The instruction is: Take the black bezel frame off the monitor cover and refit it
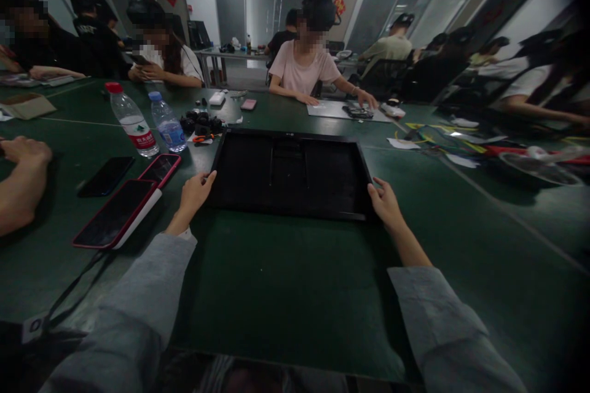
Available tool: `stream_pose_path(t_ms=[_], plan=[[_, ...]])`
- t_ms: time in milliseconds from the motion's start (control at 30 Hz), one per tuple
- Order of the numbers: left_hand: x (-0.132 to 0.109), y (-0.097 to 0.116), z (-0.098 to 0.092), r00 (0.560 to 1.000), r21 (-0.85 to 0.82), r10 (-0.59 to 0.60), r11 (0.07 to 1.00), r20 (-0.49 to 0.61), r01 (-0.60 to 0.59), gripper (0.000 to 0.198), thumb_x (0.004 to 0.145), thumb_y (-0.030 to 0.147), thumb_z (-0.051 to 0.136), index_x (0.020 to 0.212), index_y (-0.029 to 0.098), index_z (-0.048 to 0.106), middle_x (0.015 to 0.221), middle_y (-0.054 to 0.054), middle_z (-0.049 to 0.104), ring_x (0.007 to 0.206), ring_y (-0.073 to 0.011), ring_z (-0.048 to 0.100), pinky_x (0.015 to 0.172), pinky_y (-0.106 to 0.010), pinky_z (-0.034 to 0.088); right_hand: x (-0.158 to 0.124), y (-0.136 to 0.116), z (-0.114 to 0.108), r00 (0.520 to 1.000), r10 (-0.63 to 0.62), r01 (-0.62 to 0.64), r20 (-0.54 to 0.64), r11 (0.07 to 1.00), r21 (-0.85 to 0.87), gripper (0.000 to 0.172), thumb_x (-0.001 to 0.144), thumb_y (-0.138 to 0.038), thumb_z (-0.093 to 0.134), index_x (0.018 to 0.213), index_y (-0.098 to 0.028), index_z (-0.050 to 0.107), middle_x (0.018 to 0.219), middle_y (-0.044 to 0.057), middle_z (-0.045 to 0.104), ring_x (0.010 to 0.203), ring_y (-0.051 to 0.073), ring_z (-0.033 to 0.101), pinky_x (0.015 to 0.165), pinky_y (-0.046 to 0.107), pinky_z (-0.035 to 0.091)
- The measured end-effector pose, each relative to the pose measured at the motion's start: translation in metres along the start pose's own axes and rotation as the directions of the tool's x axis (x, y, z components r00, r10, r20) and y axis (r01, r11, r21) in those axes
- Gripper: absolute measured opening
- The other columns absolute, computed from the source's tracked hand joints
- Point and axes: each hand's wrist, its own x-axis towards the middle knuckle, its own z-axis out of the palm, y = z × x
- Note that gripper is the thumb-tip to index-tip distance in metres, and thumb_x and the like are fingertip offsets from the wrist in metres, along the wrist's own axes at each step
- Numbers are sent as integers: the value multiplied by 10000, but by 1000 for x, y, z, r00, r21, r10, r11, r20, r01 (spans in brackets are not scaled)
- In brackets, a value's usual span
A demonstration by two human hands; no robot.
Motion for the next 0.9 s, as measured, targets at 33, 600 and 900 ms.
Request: stream_pose_path(t_ms=[33,600,900], plan=[[-1,1,0,1000,23,-3,1000,-1,3,546,1036,600,455,1193,183,771,1123,-154,803,1127,-326,733,948,-381,528,-1,-2,0,999,-46,44,-29,996,-76,675,899,-617,588,1421,-189,589,1050,143,767,1015,359,742,1008,604,575],[14,-11,11,999,-372,-38,927,24,45,459,964,336,632,1373,136,691,1292,-150,774,1189,-267,738,1009,-354,568,-2,-9,-1,998,-23,13,66,989,148,676,811,-581,706,1394,-255,605,1028,100,782,965,323,763,914,573,634],[5,-6,-10,999,-115,4,993,-36,-8,371,958,464,605,1113,180,785,1152,-117,815,1091,-278,750,965,-346,549,-11,-30,-6,983,112,-149,143,946,287,907,720,-543,840,1540,-287,549,1388,109,712,1180,342,729,1001,535,624]])
